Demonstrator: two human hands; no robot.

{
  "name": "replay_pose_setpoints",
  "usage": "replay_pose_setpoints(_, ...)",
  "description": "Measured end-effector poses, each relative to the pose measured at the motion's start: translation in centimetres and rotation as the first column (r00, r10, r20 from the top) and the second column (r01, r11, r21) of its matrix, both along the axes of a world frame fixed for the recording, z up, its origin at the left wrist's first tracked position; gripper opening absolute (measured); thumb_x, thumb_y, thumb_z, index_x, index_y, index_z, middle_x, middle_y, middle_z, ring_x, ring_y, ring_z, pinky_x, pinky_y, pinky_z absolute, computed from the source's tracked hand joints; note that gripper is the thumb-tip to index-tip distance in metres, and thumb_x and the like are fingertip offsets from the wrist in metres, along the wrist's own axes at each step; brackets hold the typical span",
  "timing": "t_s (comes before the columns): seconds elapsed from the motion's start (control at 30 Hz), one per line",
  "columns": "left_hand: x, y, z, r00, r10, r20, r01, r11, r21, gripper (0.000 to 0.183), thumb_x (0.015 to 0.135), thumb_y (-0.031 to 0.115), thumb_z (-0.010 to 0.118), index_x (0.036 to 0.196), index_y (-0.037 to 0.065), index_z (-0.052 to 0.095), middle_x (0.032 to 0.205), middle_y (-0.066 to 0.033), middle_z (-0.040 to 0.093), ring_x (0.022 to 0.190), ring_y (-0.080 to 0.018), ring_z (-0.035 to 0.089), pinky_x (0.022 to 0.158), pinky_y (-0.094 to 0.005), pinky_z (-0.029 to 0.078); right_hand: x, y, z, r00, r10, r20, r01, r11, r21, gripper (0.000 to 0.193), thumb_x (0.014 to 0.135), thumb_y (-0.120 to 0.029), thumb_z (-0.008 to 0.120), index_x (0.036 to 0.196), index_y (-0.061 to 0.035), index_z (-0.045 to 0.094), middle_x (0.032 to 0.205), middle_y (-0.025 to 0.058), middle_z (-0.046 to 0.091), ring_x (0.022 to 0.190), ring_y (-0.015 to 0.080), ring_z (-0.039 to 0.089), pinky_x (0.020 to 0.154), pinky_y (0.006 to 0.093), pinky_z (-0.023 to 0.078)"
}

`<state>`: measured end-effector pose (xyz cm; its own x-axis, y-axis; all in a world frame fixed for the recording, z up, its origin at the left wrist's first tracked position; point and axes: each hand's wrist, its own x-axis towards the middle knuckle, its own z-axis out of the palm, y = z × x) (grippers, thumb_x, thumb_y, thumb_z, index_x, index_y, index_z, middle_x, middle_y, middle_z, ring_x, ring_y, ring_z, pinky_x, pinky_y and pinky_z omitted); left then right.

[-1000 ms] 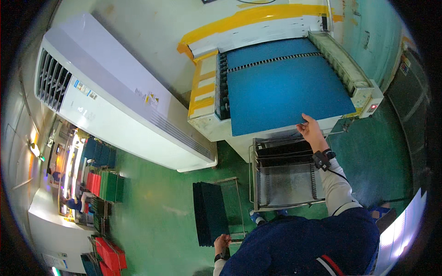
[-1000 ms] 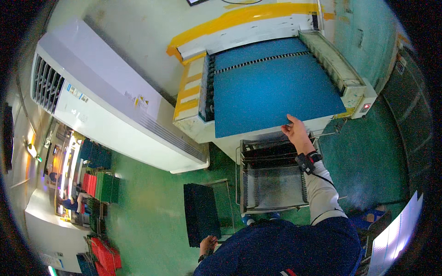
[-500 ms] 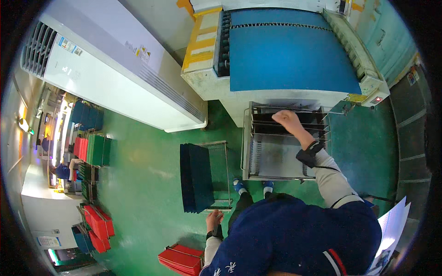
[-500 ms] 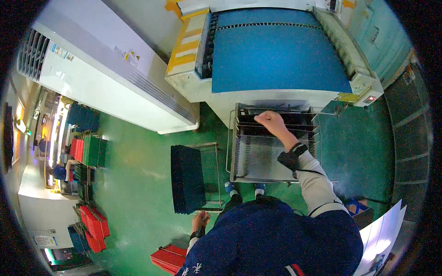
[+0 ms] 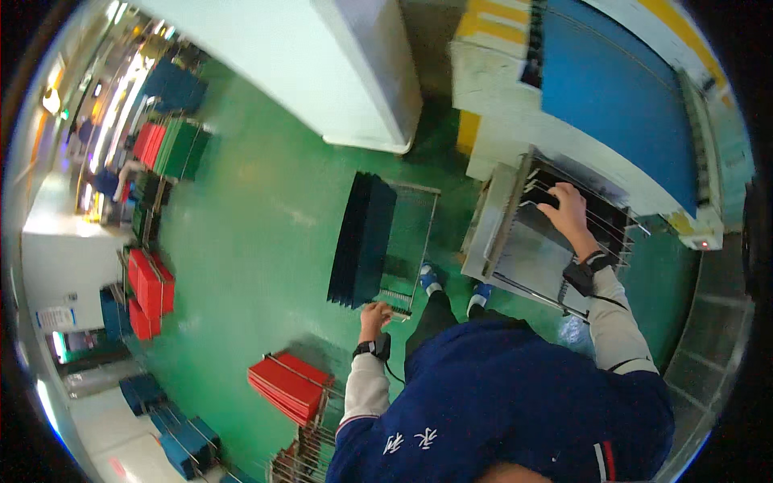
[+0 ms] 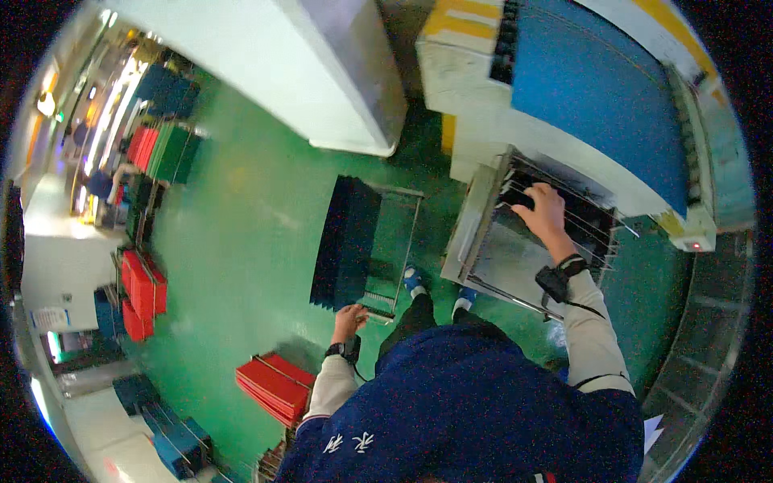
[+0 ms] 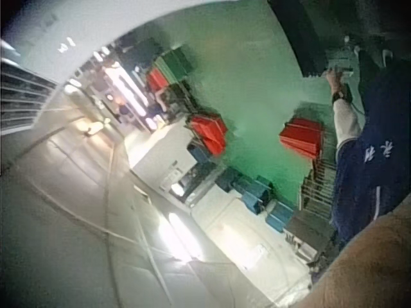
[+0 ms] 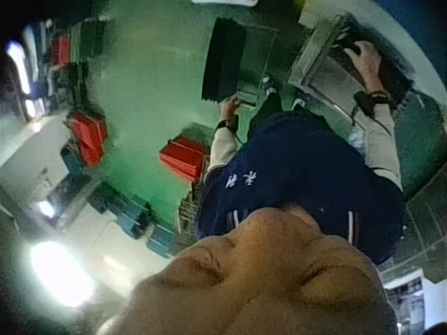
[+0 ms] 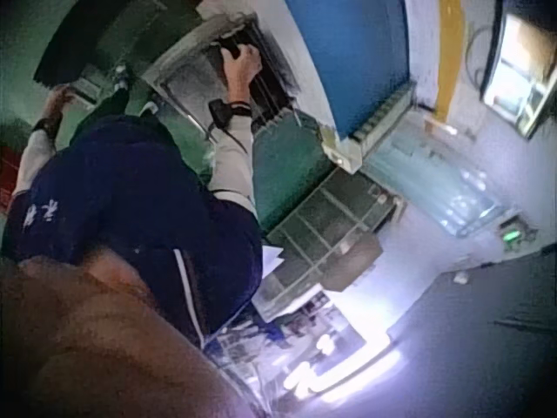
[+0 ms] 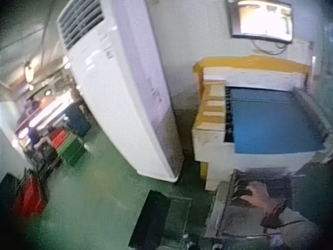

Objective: Taking blue industrial sheets from a conveyor machine and placing them into a vertical metal storage rack.

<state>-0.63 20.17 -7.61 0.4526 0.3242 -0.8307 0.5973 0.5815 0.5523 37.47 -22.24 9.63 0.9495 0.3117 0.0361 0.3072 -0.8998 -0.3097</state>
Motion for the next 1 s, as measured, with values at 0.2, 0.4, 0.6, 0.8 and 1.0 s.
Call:
replay_pose_setpoints(0.2, -1.1, 5.8, -2.7, 0.998, -0.010, -0.068, 0.017, 0.994, 0.104, 0.024, 0.085, 0.018, 0.060, 0.100, -0.001, 0.060, 0.087, -0.0119, 0.067, 0.064, -0.0201, 0.065, 0.048, -0.0285, 0.051, 0.2, 3.6, -1.7, 0.989, -0.025, -0.148, -0.005, 0.979, -0.202, 0.065, 0.070, -0.044, 0.073, 0.119, -0.0058, 0.056, 0.130, 0.0123, 0.048, 0.122, 0.0322, 0.043, 0.099, 0.0498, 0.032)
replay_pose_setpoints(0.4, 0.1, 10.0, -6.8, 0.990, -0.019, -0.140, 0.041, 0.987, 0.158, 0.021, 0.083, 0.018, 0.060, 0.092, -0.001, 0.063, 0.073, -0.0082, 0.067, 0.056, -0.0161, 0.063, 0.045, -0.0267, 0.048, 1.3, 5.4, -2.5, 0.965, -0.142, -0.222, 0.037, 0.907, -0.420, 0.075, 0.068, -0.047, 0.073, 0.124, -0.0028, 0.049, 0.130, 0.0134, 0.046, 0.121, 0.0330, 0.042, 0.097, 0.0484, 0.033)
replay_pose_setpoints(0.6, 3.1, 12.4, -12.7, 0.965, -0.135, -0.225, 0.190, 0.951, 0.245, 0.025, 0.074, 0.021, 0.062, 0.086, 0.000, 0.066, 0.069, -0.0113, 0.067, 0.062, -0.0203, 0.066, 0.056, -0.0311, 0.052, 1.5, 4.8, -3.1, 0.952, -0.211, -0.224, 0.074, 0.864, -0.498, 0.081, 0.068, -0.047, 0.072, 0.130, -0.0019, 0.044, 0.136, 0.0163, 0.040, 0.127, 0.0337, 0.036, 0.102, 0.0506, 0.029)
replay_pose_setpoints(0.8, 5.8, 13.6, -17.7, 0.894, -0.362, -0.265, 0.448, 0.695, 0.563, 0.026, 0.075, 0.020, 0.062, 0.093, 0.002, 0.067, 0.082, -0.0117, 0.069, 0.075, -0.0210, 0.067, 0.067, -0.0312, 0.052, 1.6, 5.5, -3.6, 0.951, -0.241, -0.193, 0.096, 0.826, -0.555, 0.083, 0.068, -0.044, 0.074, 0.129, 0.0012, 0.041, 0.139, 0.0185, 0.037, 0.128, 0.0348, 0.035, 0.103, 0.0488, 0.029)
replay_pose_setpoints(1.0, 7.4, 16.3, -20.2, 0.816, -0.487, -0.313, 0.575, 0.621, 0.533, 0.036, 0.075, 0.023, 0.062, 0.105, 0.004, 0.064, 0.103, -0.0183, 0.065, 0.096, -0.0332, 0.062, 0.084, -0.0398, 0.049, 1.4, 6.1, -5.0, 0.961, -0.229, -0.155, 0.103, 0.818, -0.566, 0.080, 0.066, -0.041, 0.075, 0.126, 0.0018, 0.043, 0.135, 0.0192, 0.040, 0.126, 0.0354, 0.037, 0.103, 0.0469, 0.030)
